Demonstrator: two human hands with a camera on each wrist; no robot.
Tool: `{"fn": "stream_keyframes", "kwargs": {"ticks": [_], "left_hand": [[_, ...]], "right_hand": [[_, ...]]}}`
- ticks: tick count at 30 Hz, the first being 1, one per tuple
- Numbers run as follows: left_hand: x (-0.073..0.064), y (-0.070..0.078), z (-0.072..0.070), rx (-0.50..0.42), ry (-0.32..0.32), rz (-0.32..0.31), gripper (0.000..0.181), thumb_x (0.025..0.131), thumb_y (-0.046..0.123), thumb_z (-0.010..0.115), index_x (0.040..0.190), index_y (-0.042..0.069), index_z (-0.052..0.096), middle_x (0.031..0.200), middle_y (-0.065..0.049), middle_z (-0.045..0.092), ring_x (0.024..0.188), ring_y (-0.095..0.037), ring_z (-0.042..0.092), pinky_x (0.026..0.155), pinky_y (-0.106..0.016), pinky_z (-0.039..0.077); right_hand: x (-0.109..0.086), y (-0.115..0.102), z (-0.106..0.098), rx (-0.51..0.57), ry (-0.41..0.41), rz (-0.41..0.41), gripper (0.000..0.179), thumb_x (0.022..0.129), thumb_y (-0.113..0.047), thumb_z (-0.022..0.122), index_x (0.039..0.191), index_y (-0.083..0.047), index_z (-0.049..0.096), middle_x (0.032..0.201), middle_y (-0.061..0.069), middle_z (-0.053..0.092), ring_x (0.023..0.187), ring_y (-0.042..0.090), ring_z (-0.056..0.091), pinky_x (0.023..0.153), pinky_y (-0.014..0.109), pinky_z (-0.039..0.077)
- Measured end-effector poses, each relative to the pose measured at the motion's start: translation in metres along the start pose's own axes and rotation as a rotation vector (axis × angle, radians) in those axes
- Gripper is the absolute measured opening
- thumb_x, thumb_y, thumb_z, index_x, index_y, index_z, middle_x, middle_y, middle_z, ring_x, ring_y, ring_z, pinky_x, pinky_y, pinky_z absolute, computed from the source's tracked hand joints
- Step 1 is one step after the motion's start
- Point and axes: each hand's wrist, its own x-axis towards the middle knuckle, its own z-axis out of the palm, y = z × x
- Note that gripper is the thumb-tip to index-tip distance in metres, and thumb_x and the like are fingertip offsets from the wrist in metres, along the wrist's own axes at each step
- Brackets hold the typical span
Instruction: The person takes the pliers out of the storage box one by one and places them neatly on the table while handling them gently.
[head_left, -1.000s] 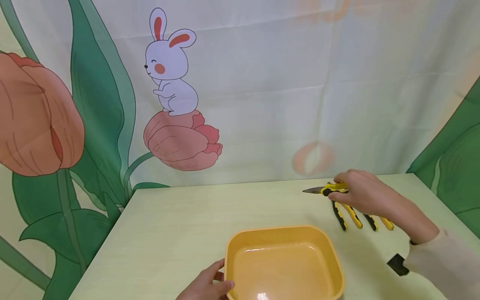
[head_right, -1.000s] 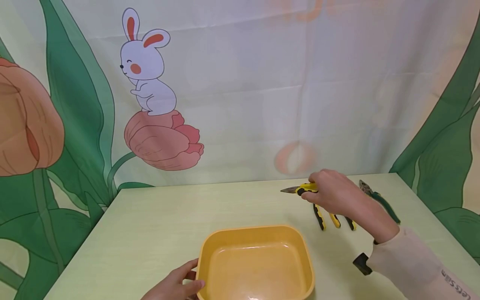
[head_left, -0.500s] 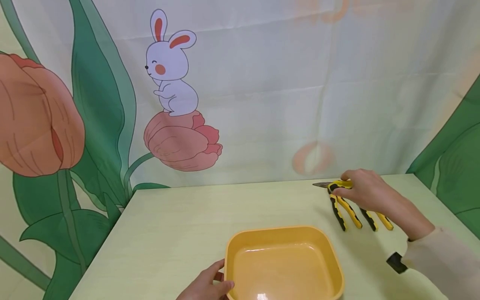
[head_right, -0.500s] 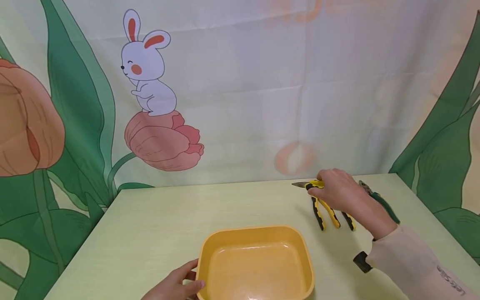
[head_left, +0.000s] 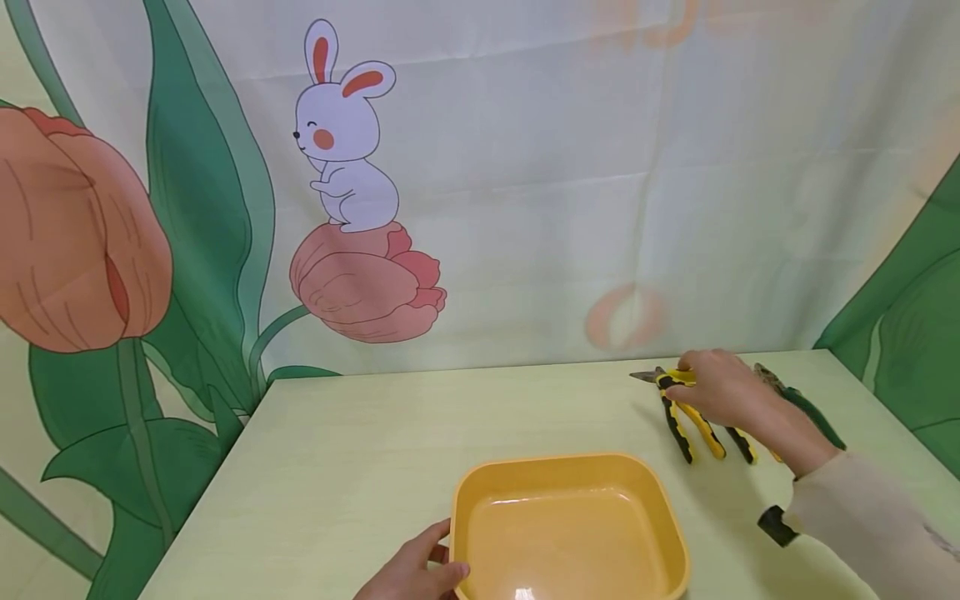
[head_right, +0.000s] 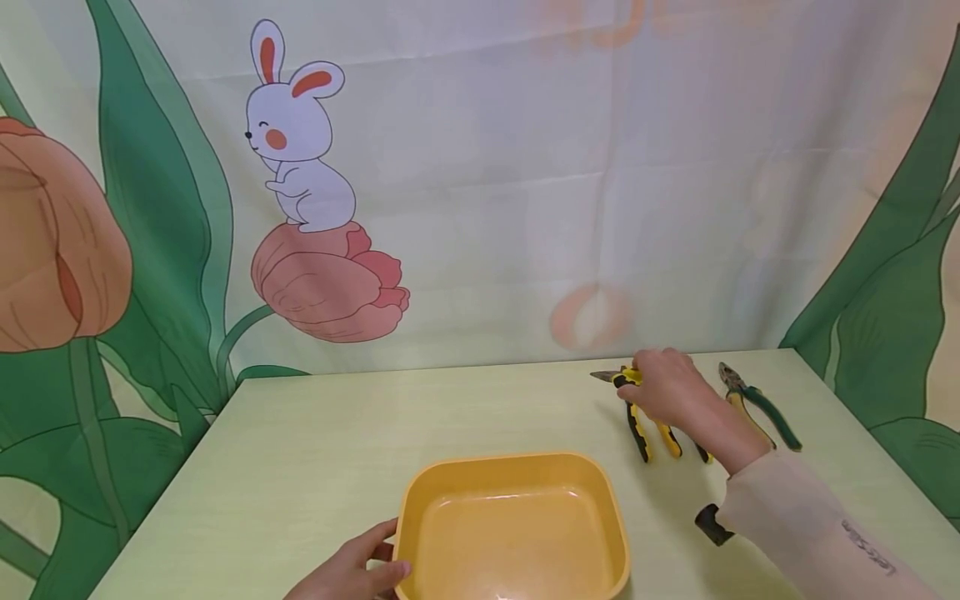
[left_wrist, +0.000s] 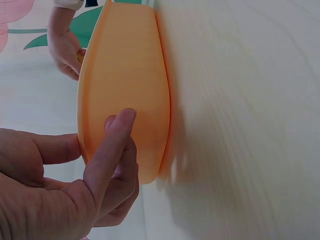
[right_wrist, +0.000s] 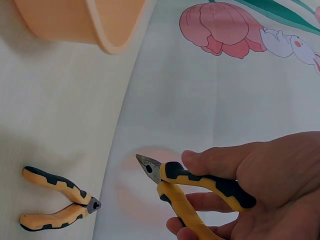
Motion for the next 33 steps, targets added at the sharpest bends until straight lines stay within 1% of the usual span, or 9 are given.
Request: {"fn": "stream_keyframes", "kwargs": {"ticks": [7, 9, 12, 13, 16, 20, 23, 27, 33], "left_hand": [[0.0, 0.001, 0.0, 0.007, 0.008, -0.005, 0.062, 0.096, 0.006, 0.059, 0.148, -0.008, 0.028, 0.1, -0.013, 0.051, 0.072, -0.016, 0.067, 0.07, -0.031, 0.06], [0.0, 0.001, -0.001, 0.007, 0.009, -0.006, 0.063, 0.096, 0.005, 0.059, 0.149, -0.008, 0.028, 0.1, -0.013, 0.051, 0.072, -0.016, 0.067, 0.07, -0.031, 0.06], [0.0, 0.001, -0.001, 0.006, 0.007, -0.008, 0.063, 0.096, 0.006, 0.059, 0.149, -0.008, 0.027, 0.1, -0.014, 0.052, 0.072, -0.017, 0.067, 0.07, -0.032, 0.06], [0.0, 0.001, -0.001, 0.006, 0.004, -0.007, 0.063, 0.096, 0.006, 0.059, 0.149, -0.008, 0.027, 0.1, -0.014, 0.052, 0.072, -0.017, 0.067, 0.07, -0.032, 0.06], [0.0, 0.0, -0.001, 0.007, -0.001, 0.004, 0.064, 0.096, 0.006, 0.06, 0.149, -0.009, 0.027, 0.1, -0.014, 0.052, 0.072, -0.016, 0.067, 0.07, -0.032, 0.061], [0.0, 0.0, -0.001, 0.009, -0.001, 0.008, 0.064, 0.096, 0.006, 0.06, 0.149, -0.009, 0.027, 0.1, -0.014, 0.052, 0.072, -0.016, 0.067, 0.07, -0.032, 0.06], [0.0, 0.0, -0.001, 0.009, 0.002, 0.003, 0.064, 0.096, 0.007, 0.061, 0.149, -0.008, 0.028, 0.1, -0.013, 0.052, 0.072, -0.016, 0.067, 0.07, -0.032, 0.06], [0.001, -0.002, -0.002, 0.001, -0.003, 0.01, 0.064, 0.096, 0.007, 0.061, 0.149, -0.008, 0.028, 0.1, -0.013, 0.052, 0.072, -0.016, 0.067, 0.069, -0.031, 0.06], [0.001, -0.002, -0.002, -0.006, -0.011, 0.02, 0.064, 0.096, 0.007, 0.061, 0.148, -0.008, 0.028, 0.099, -0.013, 0.051, 0.071, -0.016, 0.067, 0.069, -0.031, 0.06]], "right_hand": [[0.009, -0.001, 0.009, -0.003, -0.01, -0.019, 0.049, 0.096, -0.026, 0.062, 0.125, 0.013, 0.055, 0.122, 0.032, 0.06, 0.09, 0.032, 0.061, 0.077, 0.045, 0.053], [0.013, -0.001, 0.01, -0.003, -0.02, -0.02, 0.049, 0.096, -0.025, 0.061, 0.125, 0.014, 0.055, 0.122, 0.032, 0.06, 0.088, 0.031, 0.06, 0.077, 0.045, 0.052], [0.018, -0.001, 0.013, 0.008, -0.039, -0.007, 0.049, 0.097, -0.025, 0.06, 0.125, 0.014, 0.055, 0.119, 0.032, 0.061, 0.08, 0.026, 0.058, 0.073, 0.04, 0.051], [0.02, -0.001, 0.014, 0.014, -0.045, 0.0, 0.048, 0.097, -0.025, 0.06, 0.124, 0.014, 0.055, 0.116, 0.03, 0.062, 0.076, 0.024, 0.057, 0.07, 0.037, 0.05], [0.024, -0.002, 0.018, 0.043, -0.061, 0.025, 0.042, 0.097, -0.025, 0.059, 0.116, 0.012, 0.057, 0.096, 0.022, 0.062, 0.065, 0.02, 0.052, 0.06, 0.031, 0.046], [0.029, 0.0, 0.023, 0.071, -0.074, 0.043, 0.027, 0.098, -0.024, 0.058, 0.095, 0.003, 0.055, 0.072, 0.007, 0.048, 0.053, 0.015, 0.042, 0.05, 0.026, 0.037], [0.033, 0.002, 0.027, 0.072, -0.072, 0.035, 0.025, 0.098, -0.023, 0.057, 0.083, -0.004, 0.049, 0.065, 0.003, 0.04, 0.049, 0.013, 0.036, 0.049, 0.025, 0.034], [0.038, 0.004, 0.029, 0.07, -0.081, 0.039, 0.032, 0.097, -0.025, 0.058, 0.072, -0.01, 0.044, 0.059, -0.001, 0.034, 0.046, 0.011, 0.031, 0.047, 0.024, 0.031], [0.044, 0.003, 0.029, 0.072, -0.1, 0.054, 0.032, 0.098, -0.028, 0.059, 0.074, -0.008, 0.049, 0.058, -0.001, 0.035, 0.047, 0.012, 0.033, 0.047, 0.024, 0.032]]}}
